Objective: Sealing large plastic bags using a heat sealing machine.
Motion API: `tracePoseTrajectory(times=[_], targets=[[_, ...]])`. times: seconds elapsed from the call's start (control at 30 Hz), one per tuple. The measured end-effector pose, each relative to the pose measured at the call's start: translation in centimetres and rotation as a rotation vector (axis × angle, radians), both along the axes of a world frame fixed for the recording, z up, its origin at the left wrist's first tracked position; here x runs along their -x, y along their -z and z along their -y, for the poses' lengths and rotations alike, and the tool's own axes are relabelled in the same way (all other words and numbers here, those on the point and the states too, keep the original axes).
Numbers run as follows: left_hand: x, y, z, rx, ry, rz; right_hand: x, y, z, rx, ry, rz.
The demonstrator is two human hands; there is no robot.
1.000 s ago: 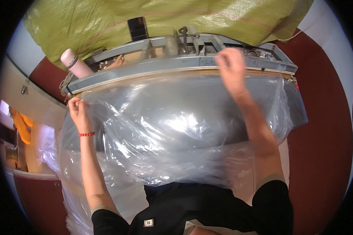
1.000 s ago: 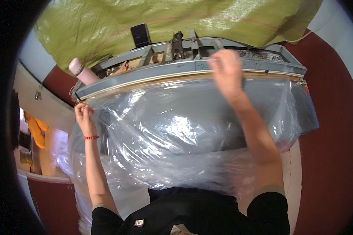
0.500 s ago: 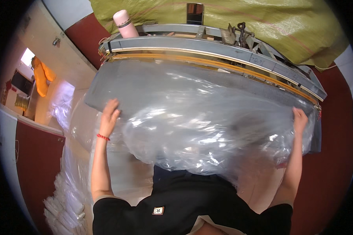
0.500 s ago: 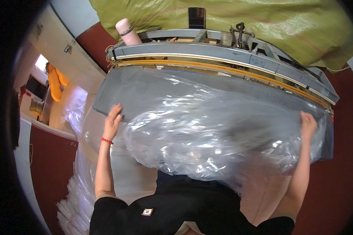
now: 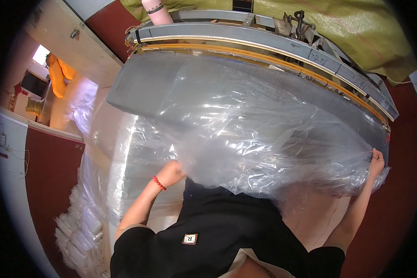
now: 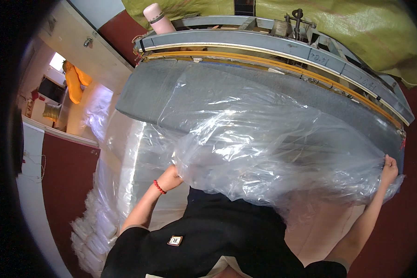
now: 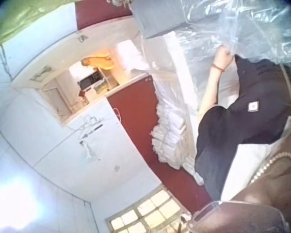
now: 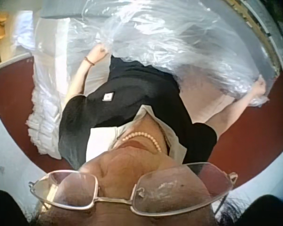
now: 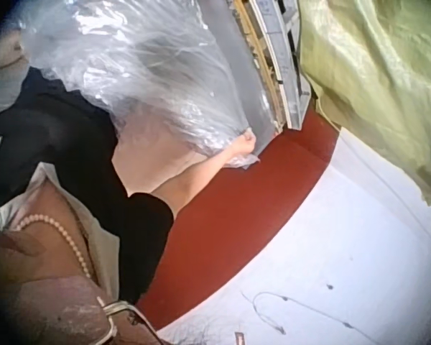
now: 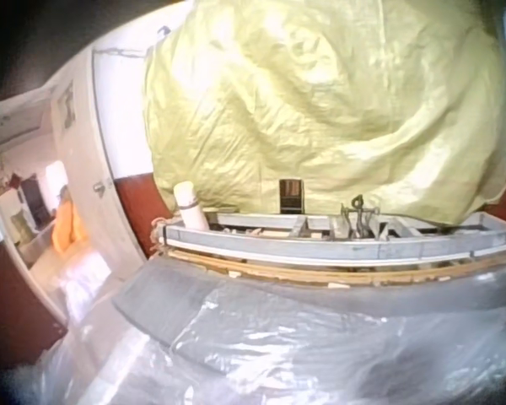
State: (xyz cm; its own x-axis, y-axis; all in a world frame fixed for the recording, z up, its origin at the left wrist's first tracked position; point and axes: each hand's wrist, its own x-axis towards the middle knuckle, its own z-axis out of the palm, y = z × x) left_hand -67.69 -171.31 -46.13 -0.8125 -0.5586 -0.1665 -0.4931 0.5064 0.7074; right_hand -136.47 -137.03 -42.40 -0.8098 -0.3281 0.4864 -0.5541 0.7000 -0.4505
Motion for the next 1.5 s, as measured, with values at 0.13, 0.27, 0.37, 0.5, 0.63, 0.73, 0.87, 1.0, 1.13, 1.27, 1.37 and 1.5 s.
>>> tracePoseTrajectory(times=[0.13,0.27,0.37,0.5,0.63,0.73,0.87,1.0,1.13,1.27,1.37,1.5], targets=[[1.7,-4.1,1.5,-0.533,-0.780,-0.752,-0.6,-0.2,0.1,0.003,0.033,0.004],[0.8,-11.2,8.4,-0.746,-0.873,-1.122,-0.8,-0.3,-0.3,-0.027,0.053,-0.016],[-2.5,-13.9,16.2,-0.103,-0.888,-0.518,-0.1,-0.2,-0.6,-0.029,0.013,0.016],[-6.1,-11.7,23.8,0.111,-0.951,-0.362,1.4,0.7,-0.7,-0.017,-0.037,-0.008],[0.1,-13.6,19.4,0.407,-0.560,-0.601,1.6,1.0,-2.0,-0.031,0.019,0.001],[2.3,-14.7,14.8,0.630,-0.070,-0.327,1.3,0.7,-1.8,-0.028,0.019,0.027],[3.7,-12.5,13.3,0.768,0.105,-0.144,1.6,0.9,-2.0,-0.006,-0.029,0.043],[4.4,-11.2,13.0,0.844,0.137,-0.143,1.1,0.9,-1.2,0.007,-0.016,0.011],[4.1,-10.1,13.5,0.928,0.182,-0.095,1.1,0.7,-1.6,-0.050,0.006,0.014],[4.3,-9.7,13.4,0.692,-0.006,-0.273,1.7,1.3,-2.1,-0.016,-0.024,0.024],[4.3,-10.1,11.9,0.627,0.043,-0.265,1.3,1.1,-1.6,-0.007,-0.050,-0.031],[4.8,-9.8,10.6,0.643,0.062,-0.211,1.4,0.9,-1.6,-0.051,-0.009,0.019]])
